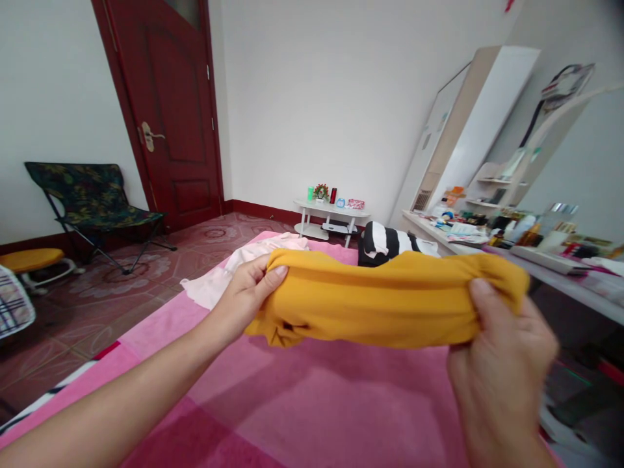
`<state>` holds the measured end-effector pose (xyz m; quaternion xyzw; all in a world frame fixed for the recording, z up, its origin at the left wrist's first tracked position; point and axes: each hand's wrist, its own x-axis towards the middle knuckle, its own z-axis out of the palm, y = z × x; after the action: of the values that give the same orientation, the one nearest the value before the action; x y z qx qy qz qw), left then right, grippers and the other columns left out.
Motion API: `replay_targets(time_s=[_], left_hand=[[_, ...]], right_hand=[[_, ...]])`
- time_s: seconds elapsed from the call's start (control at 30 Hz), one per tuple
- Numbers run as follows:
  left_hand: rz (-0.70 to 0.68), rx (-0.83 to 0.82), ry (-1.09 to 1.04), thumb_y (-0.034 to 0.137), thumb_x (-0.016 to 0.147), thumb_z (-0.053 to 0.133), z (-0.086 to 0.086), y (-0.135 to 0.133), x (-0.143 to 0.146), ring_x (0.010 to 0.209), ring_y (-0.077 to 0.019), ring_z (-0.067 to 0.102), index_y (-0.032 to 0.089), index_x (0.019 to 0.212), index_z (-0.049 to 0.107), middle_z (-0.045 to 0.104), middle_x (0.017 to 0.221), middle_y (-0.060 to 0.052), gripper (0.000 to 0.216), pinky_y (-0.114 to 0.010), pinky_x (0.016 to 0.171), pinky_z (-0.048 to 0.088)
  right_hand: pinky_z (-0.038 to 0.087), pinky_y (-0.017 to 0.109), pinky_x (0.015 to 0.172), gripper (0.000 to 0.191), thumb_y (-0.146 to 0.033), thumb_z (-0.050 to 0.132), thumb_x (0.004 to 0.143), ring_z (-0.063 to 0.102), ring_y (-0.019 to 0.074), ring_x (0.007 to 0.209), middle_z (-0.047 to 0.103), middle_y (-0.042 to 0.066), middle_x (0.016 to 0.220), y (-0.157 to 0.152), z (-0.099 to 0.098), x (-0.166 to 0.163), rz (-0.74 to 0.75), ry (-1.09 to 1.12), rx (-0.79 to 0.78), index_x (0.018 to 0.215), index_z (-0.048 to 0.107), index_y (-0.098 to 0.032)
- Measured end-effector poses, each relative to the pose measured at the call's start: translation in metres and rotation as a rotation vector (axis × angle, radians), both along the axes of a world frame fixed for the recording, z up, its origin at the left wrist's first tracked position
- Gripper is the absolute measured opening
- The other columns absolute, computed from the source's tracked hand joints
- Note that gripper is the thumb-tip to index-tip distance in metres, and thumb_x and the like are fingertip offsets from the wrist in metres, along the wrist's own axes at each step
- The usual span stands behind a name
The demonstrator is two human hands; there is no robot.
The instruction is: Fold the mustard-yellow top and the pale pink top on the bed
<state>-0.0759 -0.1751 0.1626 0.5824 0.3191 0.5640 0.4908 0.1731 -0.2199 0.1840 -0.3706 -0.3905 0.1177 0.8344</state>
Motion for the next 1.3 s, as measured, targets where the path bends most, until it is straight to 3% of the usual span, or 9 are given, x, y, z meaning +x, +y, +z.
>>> replay_targets(time_s=[0.13,0.23,0.37,0.5,0.67,0.8,1.03,1.13,1.3], left_hand=[[-0.003,0.047,0.005,0.047,0.074,0.066,0.036,-0.022,0.005,0.069,-0.0189,0.062,0.018,0.095,0.067,0.064,0.07,-0.002,0.035,-0.023,0.057,0.047],[0.043,0.117,0.124,0.051,0.075,0.063,0.044,0.0,0.006,0.06,-0.0147,0.057,0.016,0.078,0.065,0.059,0.064,0.0,0.036,-0.02,0.05,0.041],[0.285,0.275,0.451,0.05,0.078,0.058,0.009,0.069,-0.008,0.062,-0.0128,0.053,0.016,0.075,0.063,0.059,0.068,0.0,0.035,-0.021,0.056,0.04],[0.366,0.302,0.79,0.039,0.074,0.063,-0.044,0.093,-0.031,0.082,-0.019,0.058,0.018,0.095,0.063,0.063,0.095,-0.006,0.03,-0.029,0.072,0.046],[0.059,0.487,0.859,0.04,0.087,0.051,-0.066,0.018,-0.026,0.1,-0.0209,0.055,0.022,0.101,0.063,0.06,0.105,-0.006,0.025,-0.034,0.089,0.042],[-0.375,0.655,1.072,0.046,0.073,0.067,-0.073,-0.034,-0.008,0.104,-0.0254,0.053,0.031,0.122,0.053,0.053,0.12,-0.007,0.053,-0.035,0.088,0.043],[-0.611,0.451,0.986,0.025,0.087,0.053,-0.068,-0.028,-0.017,0.072,-0.0127,0.057,0.02,0.084,0.061,0.061,0.081,-0.002,0.009,-0.02,0.065,0.043],[-0.492,0.365,0.924,0.028,0.086,0.054,-0.048,-0.01,-0.044,0.067,-0.0117,0.054,0.018,0.076,0.058,0.059,0.075,-0.002,0.015,-0.02,0.063,0.041],[0.148,0.207,0.787,0.037,0.082,0.057,-0.041,0.037,-0.104,0.061,-0.0122,0.049,0.018,0.073,0.054,0.053,0.066,0.001,0.021,-0.021,0.056,0.038]], right_hand=[[0.045,0.038,0.1,0.024,-0.026,0.056,0.085,0.06,0.0186,0.106,0.061,0.002,0.118,-0.019,0.048,0.0,-0.07,-0.132,0.087,0.108,0.063,-0.024],[0.048,0.041,0.094,0.021,-0.028,0.061,0.081,0.064,0.0186,0.092,0.065,0.003,0.106,0.015,0.052,0.024,-0.093,-0.188,0.109,0.1,0.064,-0.022],[0.051,0.043,0.084,0.047,-0.024,0.067,0.069,0.064,0.0209,0.091,0.063,0.009,0.113,0.077,0.011,0.066,0.071,-0.092,-0.408,0.113,0.055,-0.02],[0.04,0.05,0.097,0.063,-0.025,0.074,0.057,0.052,0.0288,0.116,0.055,0.014,0.127,0.073,-0.054,0.076,0.098,-0.319,-0.558,0.116,0.055,-0.018],[0.035,0.047,0.104,0.041,-0.033,0.065,0.068,0.05,0.0275,0.12,0.055,0.008,0.129,0.004,-0.119,0.058,0.257,-0.951,-0.715,0.109,0.065,-0.027],[0.034,0.046,0.104,0.063,-0.026,0.073,0.054,0.045,0.0337,0.123,0.049,0.008,0.136,-0.028,-0.138,0.048,0.369,-1.277,-0.924,0.116,0.064,-0.03],[0.047,0.029,0.076,0.032,-0.012,0.045,0.064,0.06,0.0181,0.082,0.063,0.003,0.088,-0.022,-0.144,0.054,0.432,-1.282,-0.855,0.086,0.065,-0.025],[0.046,0.028,0.065,0.017,-0.017,0.043,0.068,0.057,0.0174,0.065,0.059,0.001,0.068,-0.018,-0.151,0.078,0.408,-1.214,-0.817,0.07,0.059,-0.024],[0.048,0.031,0.066,0.018,-0.02,0.049,0.068,0.061,0.0202,0.069,0.064,0.002,0.074,-0.017,-0.155,0.115,0.314,-1.243,-0.904,0.077,0.064,-0.025]])
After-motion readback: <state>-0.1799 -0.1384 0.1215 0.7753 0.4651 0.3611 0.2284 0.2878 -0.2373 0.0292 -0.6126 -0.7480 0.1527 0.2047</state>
